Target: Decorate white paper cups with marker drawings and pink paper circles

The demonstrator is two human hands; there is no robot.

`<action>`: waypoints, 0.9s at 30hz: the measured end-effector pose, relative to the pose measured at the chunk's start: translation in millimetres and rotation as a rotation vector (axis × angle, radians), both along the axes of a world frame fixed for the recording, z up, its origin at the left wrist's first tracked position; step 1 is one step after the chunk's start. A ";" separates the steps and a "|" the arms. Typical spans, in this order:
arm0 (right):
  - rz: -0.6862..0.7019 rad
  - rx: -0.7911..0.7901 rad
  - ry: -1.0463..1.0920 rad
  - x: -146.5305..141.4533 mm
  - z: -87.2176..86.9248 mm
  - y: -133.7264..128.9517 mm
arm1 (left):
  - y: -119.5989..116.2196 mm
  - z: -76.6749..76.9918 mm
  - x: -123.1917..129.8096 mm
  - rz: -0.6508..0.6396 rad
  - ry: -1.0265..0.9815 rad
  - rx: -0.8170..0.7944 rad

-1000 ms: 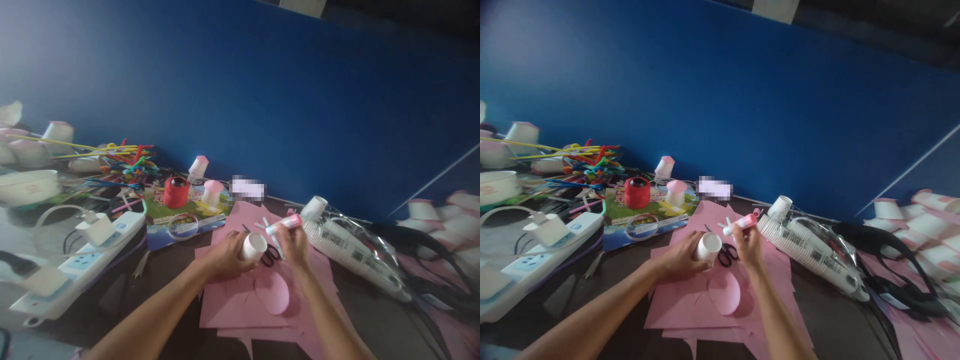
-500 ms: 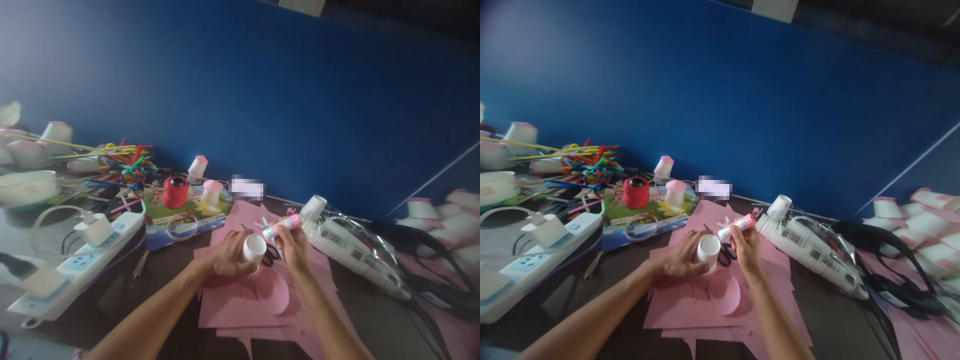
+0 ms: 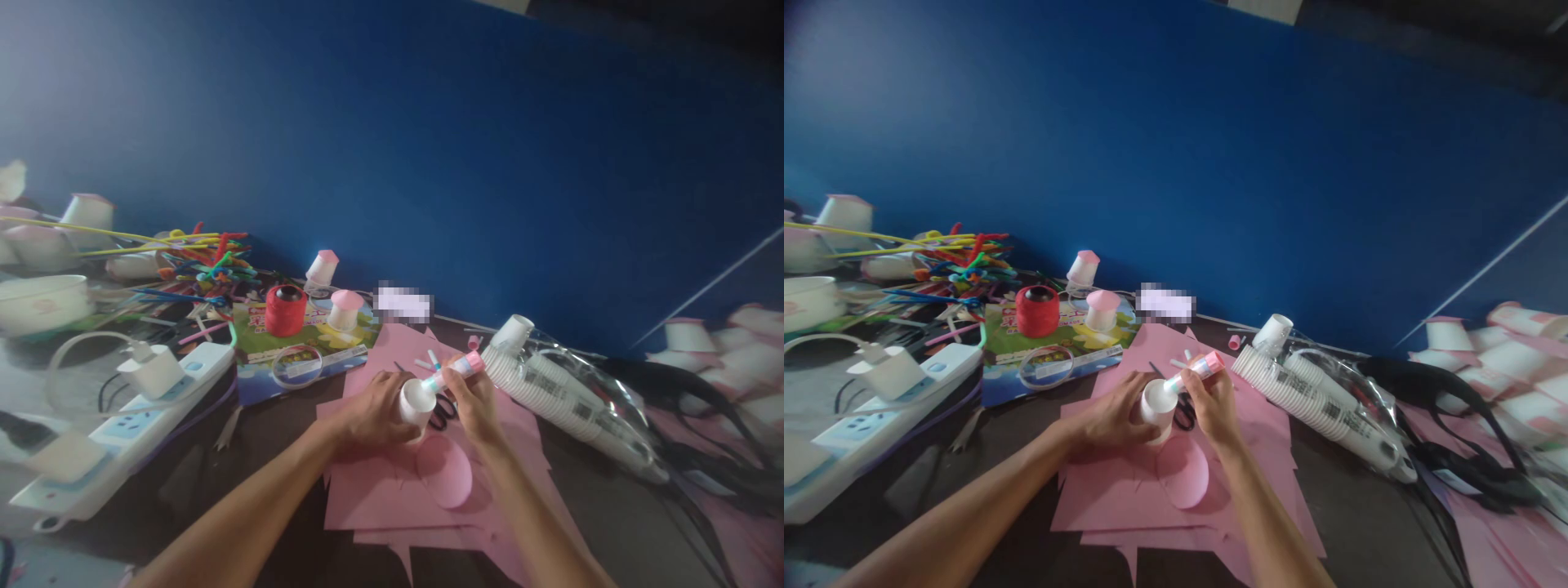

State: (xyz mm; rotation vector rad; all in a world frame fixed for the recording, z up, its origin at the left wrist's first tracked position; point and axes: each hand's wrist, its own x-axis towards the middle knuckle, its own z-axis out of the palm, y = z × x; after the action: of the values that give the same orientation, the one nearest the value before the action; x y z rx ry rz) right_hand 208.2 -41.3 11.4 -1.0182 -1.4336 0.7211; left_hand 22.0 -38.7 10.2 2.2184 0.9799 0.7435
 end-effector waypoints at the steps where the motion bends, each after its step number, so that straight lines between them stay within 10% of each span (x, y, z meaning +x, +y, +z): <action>1: -0.012 0.032 -0.048 0.3 2.5 -0.6 | -0.5 -1.1 0.6 0.007 -0.007 -0.001; 16: -0.187 0.193 -0.386 7.9 13.8 -8.9 | 4.5 -12.9 5.2 0.006 0.002 0.134; 27: -0.065 0.028 0.032 -0.7 4.5 -4.5 | 5.5 -13.3 1.8 0.075 0.017 0.167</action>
State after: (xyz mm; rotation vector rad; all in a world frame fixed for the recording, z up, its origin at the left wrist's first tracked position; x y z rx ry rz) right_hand 207.5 -45.9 15.9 -1.0230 -1.3739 0.6659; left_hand 23.8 -33.1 -3.2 2.3440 1.0488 0.8699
